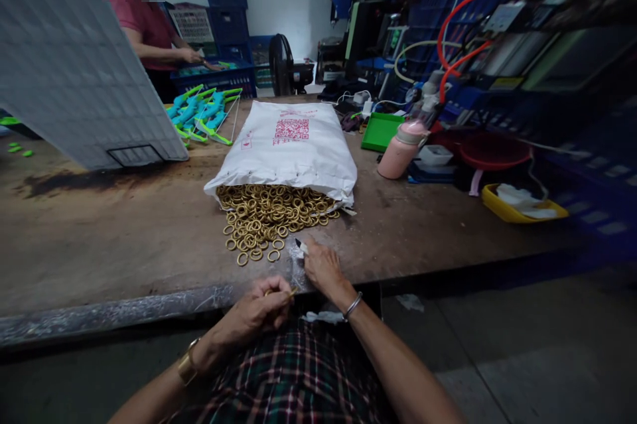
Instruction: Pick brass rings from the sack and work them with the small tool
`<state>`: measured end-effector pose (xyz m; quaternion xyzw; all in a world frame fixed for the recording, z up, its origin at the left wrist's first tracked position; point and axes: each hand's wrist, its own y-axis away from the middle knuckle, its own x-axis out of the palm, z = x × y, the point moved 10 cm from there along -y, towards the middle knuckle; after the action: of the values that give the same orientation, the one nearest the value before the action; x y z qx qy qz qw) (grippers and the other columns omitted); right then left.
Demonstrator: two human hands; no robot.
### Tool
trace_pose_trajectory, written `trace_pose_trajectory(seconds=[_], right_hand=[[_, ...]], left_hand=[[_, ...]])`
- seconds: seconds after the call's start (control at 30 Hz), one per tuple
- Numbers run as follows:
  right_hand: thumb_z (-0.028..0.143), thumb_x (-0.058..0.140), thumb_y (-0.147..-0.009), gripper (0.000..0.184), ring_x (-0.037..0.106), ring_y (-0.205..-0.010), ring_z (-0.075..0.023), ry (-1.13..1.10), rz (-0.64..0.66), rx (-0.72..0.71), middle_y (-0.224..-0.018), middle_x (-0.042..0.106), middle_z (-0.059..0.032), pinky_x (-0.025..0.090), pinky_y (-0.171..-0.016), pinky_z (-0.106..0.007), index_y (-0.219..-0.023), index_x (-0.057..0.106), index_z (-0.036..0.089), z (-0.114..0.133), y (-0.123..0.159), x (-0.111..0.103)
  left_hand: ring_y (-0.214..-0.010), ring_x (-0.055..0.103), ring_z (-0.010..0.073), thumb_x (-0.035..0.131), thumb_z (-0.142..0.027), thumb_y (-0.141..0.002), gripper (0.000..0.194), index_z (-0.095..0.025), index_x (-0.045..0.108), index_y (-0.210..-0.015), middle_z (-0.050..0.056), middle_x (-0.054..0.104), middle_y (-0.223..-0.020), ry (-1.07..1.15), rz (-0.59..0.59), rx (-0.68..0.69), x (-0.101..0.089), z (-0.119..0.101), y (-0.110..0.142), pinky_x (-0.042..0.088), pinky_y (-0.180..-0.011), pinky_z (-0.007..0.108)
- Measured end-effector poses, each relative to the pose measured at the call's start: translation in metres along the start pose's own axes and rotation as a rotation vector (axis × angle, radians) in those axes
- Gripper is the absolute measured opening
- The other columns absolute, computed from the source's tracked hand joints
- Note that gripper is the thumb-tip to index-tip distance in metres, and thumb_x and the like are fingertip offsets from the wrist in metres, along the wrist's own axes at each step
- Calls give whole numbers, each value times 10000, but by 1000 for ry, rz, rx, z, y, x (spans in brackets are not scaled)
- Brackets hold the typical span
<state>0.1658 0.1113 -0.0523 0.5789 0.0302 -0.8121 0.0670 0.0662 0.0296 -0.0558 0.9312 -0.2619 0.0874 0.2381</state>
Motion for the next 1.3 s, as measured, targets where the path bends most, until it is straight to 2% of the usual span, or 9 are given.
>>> trace_pose_trajectory(seconds=[0.1, 0.2, 0.37, 0.43, 0.57, 0.8, 0.93, 1.07, 1.3], right_hand=[[171, 385, -807, 174, 468, -524, -138, -141, -48, -45, -600, 564, -23, 260, -531, -259, -824, 558, 184, 2, 4, -2], [173, 377, -817, 171, 468, -561, -132, -300, -30, -185, -617, 550, -10, 309, -571, -241, -800, 546, 196, 16, 26, 1], [71, 392, -735, 226, 498, -605, -133, -321, 206, -394, -672, 576, -13, 347, -603, -238, -794, 574, 191, 26, 87, 35], [63, 382, -742, 257, 528, -637, -139, -351, 245, -369, -707, 596, -21, 377, -620, -241, -824, 591, 188, 15, 104, 49], [72, 407, -753, 382, 570, -822, -168, -354, 124, -216, -954, 604, -67, 434, -718, -269, -1075, 570, 196, -13, 109, 59], [161, 466, -775, 409, 544, -717, -149, -5, 218, -102, -1029, 526, -73, 381, -588, -249, -1178, 511, 215, -23, 108, 71], [208, 454, -820, 224, 539, -645, -140, 106, 312, 3, -943, 552, -72, 319, -554, -250, -996, 592, 191, -42, 115, 75], [165, 462, -805, 152, 559, -708, -140, -17, 371, -37, -868, 557, -51, 333, -594, -235, -825, 611, 188, -45, 125, 79], [141, 508, -715, 84, 551, -771, -167, -251, 355, -106, -818, 568, -43, 385, -669, -252, -728, 573, 191, -53, 135, 100]], left_hand=[[-408, 387, 49, 652, -374, -664, 249, -163, 519, -659, -36, 513, -536, 112, -4, -181, -9, 37, 6, 149, -390, 200], [-422, 408, 50, 683, -330, -620, 224, -143, 564, -650, -23, 537, -548, 175, -29, -272, -23, 65, 11, 157, -397, 199], [-431, 430, 42, 708, -263, -608, 188, -128, 580, -632, -16, 553, -546, 231, -38, -349, -27, 79, 19, 200, -387, 170], [-434, 445, 39, 716, -244, -604, 183, -125, 581, -641, -9, 565, -561, 278, -63, -425, -27, 85, 21, 197, -371, 150], [-412, 439, 34, 709, -189, -621, 159, -110, 582, -674, 1, 551, -566, 418, -170, -533, -33, 102, 17, 137, -328, 125], [-422, 417, 50, 665, -132, -660, 149, -135, 532, -593, 2, 525, -542, 452, -265, -447, -42, 124, -10, 193, -338, 142], [-446, 428, 78, 674, -167, -647, 168, -171, 520, -583, -19, 492, -524, 401, -311, -376, -43, 131, -23, 216, -362, 158], [-464, 443, 95, 680, -211, -636, 168, -196, 519, -590, -33, 478, -520, 286, -348, -260, -44, 124, -27, 269, -392, 177], [-671, 566, 174, 666, -238, -650, 90, -233, 614, -723, -8, 563, -600, 51, -350, 2, -53, 83, -12, 412, -517, 218]])
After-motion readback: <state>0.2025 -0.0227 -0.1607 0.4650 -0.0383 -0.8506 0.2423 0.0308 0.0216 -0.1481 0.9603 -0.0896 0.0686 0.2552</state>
